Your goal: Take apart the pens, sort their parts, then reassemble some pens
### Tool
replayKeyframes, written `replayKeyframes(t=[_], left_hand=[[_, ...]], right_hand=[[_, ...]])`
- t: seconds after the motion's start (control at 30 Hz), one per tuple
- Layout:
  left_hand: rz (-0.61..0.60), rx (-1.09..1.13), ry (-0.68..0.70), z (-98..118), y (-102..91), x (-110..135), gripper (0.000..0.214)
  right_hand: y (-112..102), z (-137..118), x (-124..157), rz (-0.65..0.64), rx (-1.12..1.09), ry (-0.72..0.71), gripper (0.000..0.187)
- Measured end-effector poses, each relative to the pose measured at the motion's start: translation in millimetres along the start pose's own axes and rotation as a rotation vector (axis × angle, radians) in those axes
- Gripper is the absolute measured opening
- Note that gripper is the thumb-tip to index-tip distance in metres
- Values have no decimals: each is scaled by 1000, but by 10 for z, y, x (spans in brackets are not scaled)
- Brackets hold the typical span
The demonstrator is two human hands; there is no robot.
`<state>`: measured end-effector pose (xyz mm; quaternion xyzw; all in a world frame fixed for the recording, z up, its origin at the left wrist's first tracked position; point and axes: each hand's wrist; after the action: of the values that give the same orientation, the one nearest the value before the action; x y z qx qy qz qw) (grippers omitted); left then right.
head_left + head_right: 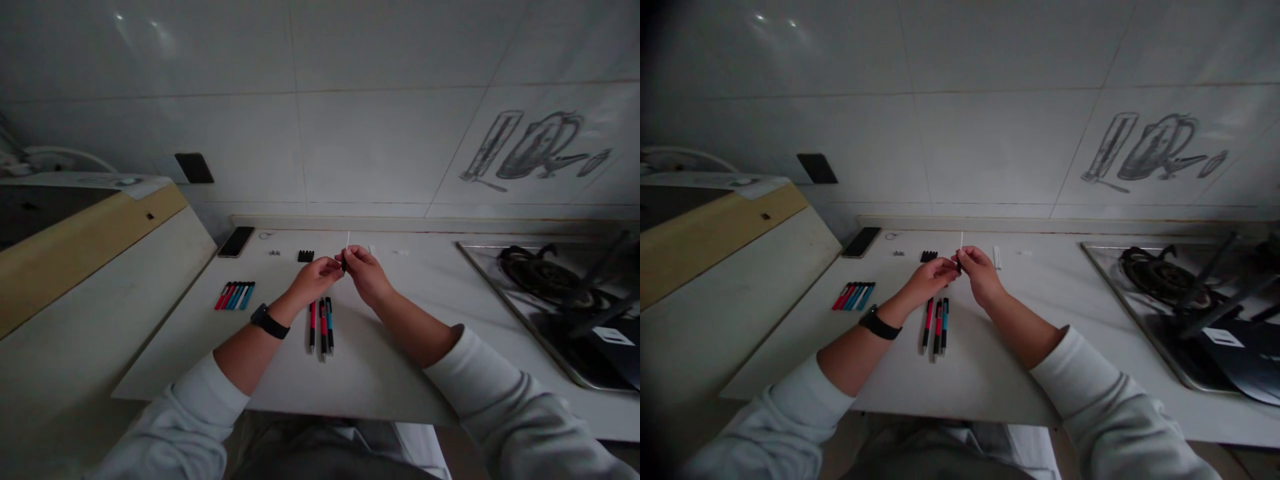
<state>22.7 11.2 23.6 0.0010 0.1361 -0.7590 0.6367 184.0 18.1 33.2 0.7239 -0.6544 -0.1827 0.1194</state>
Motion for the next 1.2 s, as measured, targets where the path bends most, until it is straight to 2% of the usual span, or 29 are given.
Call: replayKeyframes(t=[0.1, 0.23, 0.43, 0.7, 1.03, 1.13, 1.2], left_hand=[[0, 170, -66, -77, 115, 41, 27], [-11, 265, -80, -126, 45, 85, 30], [57, 194, -47, -98, -75, 110, 29], [45, 167, -30, -139, -90, 89, 28], [29, 64, 0, -101, -118, 108, 22], [30, 34, 0, -74, -128, 113, 21], [36, 25, 6, -69, -129, 119, 21]], right_hand=[[27, 11, 32, -3, -51, 40, 37], [37, 39, 55, -27, 7, 64, 36], [7, -10, 19, -10, 157, 76, 31], [-28, -41, -41, 45, 106, 47, 39], [-9, -8, -27, 11, 82, 48, 43], [-19, -106, -67, 9, 97, 17, 43], [-94, -267, -157, 36, 141, -74, 42]])
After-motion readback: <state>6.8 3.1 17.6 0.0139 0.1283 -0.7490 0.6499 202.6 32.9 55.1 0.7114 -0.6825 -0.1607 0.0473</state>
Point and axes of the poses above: each hand's wrist, its own x-axis away from the middle knuckle, its own y-axis out of the palm, z = x × y, and after that the axes turned 4 degrees about z, right-handed
